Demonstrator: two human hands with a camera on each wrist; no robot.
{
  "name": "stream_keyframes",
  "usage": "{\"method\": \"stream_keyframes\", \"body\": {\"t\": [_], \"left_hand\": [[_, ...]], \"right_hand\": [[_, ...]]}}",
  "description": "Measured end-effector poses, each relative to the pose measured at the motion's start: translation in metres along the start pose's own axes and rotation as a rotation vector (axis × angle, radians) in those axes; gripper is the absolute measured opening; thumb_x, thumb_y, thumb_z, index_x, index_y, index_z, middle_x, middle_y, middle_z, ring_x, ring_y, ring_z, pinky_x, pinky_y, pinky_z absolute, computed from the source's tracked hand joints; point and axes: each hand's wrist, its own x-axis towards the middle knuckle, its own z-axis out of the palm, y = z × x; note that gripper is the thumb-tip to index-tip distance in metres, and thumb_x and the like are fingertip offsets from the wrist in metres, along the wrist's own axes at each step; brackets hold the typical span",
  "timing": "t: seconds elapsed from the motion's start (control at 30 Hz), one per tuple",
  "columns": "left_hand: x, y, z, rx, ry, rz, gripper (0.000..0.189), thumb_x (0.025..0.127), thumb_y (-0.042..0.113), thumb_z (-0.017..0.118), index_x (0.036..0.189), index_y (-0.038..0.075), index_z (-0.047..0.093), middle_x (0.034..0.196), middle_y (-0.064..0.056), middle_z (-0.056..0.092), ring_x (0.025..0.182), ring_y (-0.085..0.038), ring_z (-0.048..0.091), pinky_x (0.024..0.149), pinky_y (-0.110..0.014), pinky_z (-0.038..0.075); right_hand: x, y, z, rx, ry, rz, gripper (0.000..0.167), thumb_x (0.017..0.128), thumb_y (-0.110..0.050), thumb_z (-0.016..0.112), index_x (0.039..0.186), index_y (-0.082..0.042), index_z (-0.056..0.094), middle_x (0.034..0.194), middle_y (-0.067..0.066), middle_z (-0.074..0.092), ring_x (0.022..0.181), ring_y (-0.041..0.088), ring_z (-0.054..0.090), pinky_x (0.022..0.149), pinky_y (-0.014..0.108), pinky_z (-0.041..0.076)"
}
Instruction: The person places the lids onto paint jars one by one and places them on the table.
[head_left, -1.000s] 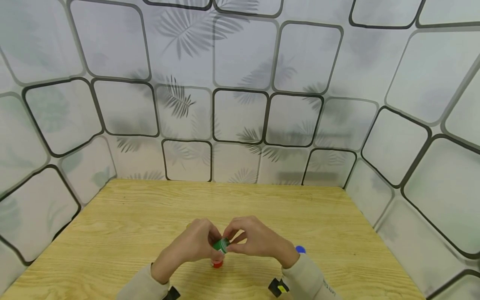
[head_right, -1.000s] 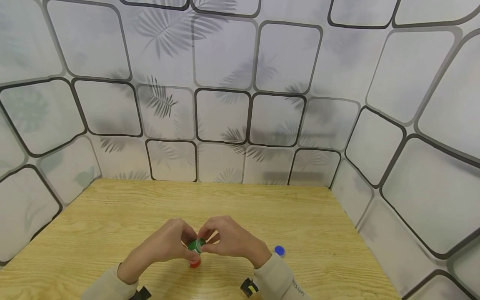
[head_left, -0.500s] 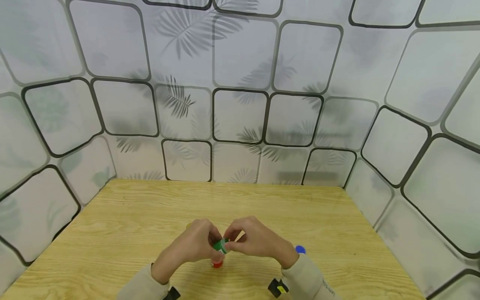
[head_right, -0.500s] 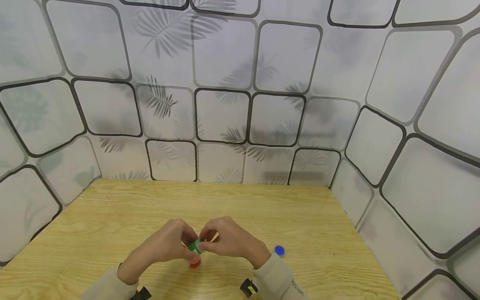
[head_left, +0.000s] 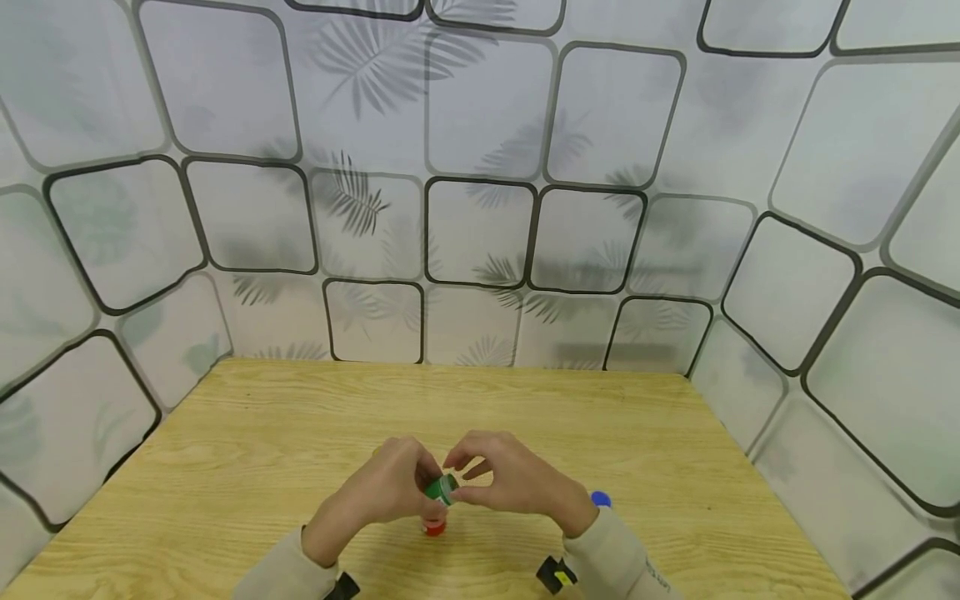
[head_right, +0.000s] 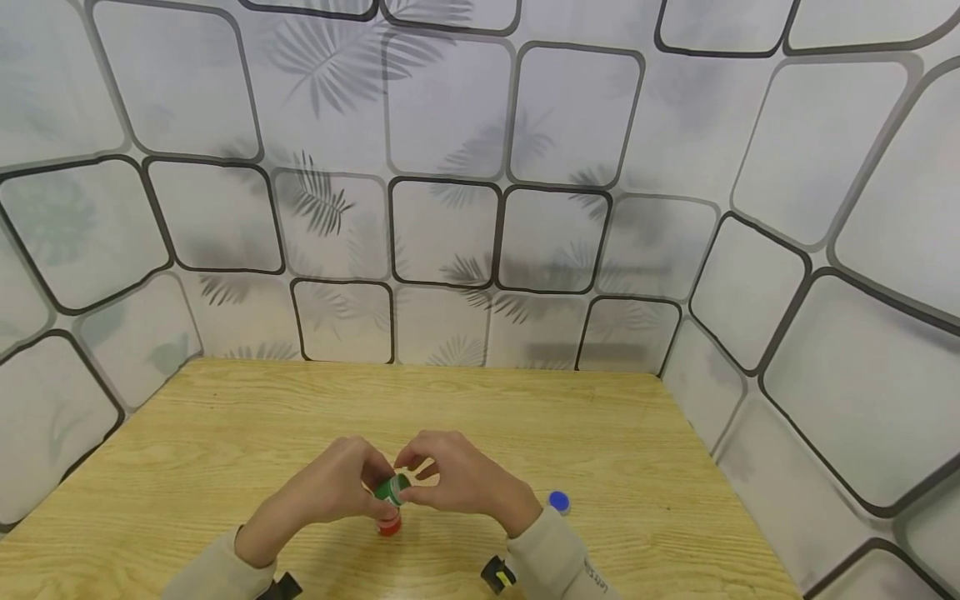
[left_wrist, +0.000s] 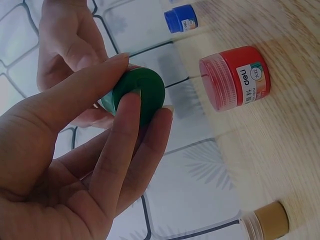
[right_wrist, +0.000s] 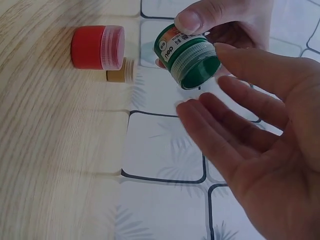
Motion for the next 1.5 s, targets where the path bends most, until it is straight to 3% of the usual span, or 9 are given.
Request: {"method": "stream_keyframes", "body": {"t": [0.17,0.27,0.53,0.77,1.13,1.5], "left_hand": [[0.0001,0.0002,-0.0005,0.002,-0.002,-0.007,0.016,0.075,0.006,0.09,0.087,0.002,0.08,0.077,-0.004,0.077,0.065,-0.012,0.069,0.057,-0.024,0.056],[0.0003,0.0006,-0.0006,0.006,-0.002,-0.009,0.017,0.075,0.006,0.09,0.088,0.002,0.08,0.078,-0.004,0.077,0.066,-0.012,0.069,0.057,-0.024,0.057],[-0.0002,0.002,-0.0009,0.013,-0.001,-0.01,0.018,0.075,0.007,0.09,0.089,0.002,0.08,0.078,-0.004,0.077,0.066,-0.011,0.068,0.057,-0.024,0.056],[-0.0001,0.0018,-0.0002,0.014,-0.005,-0.004,0.015,0.075,0.006,0.09,0.086,0.003,0.08,0.076,-0.003,0.077,0.064,-0.01,0.068,0.056,-0.023,0.056],[-0.0001,0.0019,0.0004,0.004,-0.008,-0.01,0.014,0.075,0.005,0.089,0.085,0.004,0.081,0.076,-0.003,0.077,0.064,-0.011,0.068,0.056,-0.024,0.056],[-0.0004,0.0022,0.0,-0.003,-0.008,0.001,0.015,0.075,0.005,0.089,0.087,0.002,0.08,0.077,-0.004,0.077,0.064,-0.01,0.068,0.056,-0.024,0.057]], "right_hand": [[0.0015,0.0006,0.0009,-0.006,-0.003,-0.101,0.022,0.088,-0.002,0.079,0.109,-0.006,0.071,0.113,0.009,0.068,0.108,0.014,0.069,0.089,0.026,0.061],[0.0019,0.001,0.0014,-0.008,-0.005,-0.12,0.023,0.087,0.0,0.08,0.107,-0.005,0.071,0.113,0.009,0.067,0.107,0.013,0.069,0.089,0.026,0.061],[0.0019,0.0028,0.0023,0.003,-0.011,-0.085,0.021,0.089,-0.001,0.079,0.108,-0.006,0.073,0.113,0.008,0.069,0.105,0.009,0.069,0.088,0.028,0.062],[0.0017,0.0032,0.0027,0.023,-0.012,-0.057,0.017,0.091,-0.004,0.078,0.108,-0.006,0.075,0.11,0.007,0.072,0.101,0.006,0.069,0.084,0.019,0.059],[0.0003,0.0029,0.0026,0.047,-0.01,-0.028,0.016,0.095,-0.01,0.074,0.11,-0.006,0.075,0.108,0.01,0.074,0.097,0.014,0.074,0.079,0.019,0.061],[0.0006,0.0021,0.0028,0.04,0.003,0.012,0.015,0.096,-0.015,0.074,0.109,-0.008,0.076,0.106,0.009,0.076,0.09,0.001,0.071,0.074,0.018,0.06]]}}
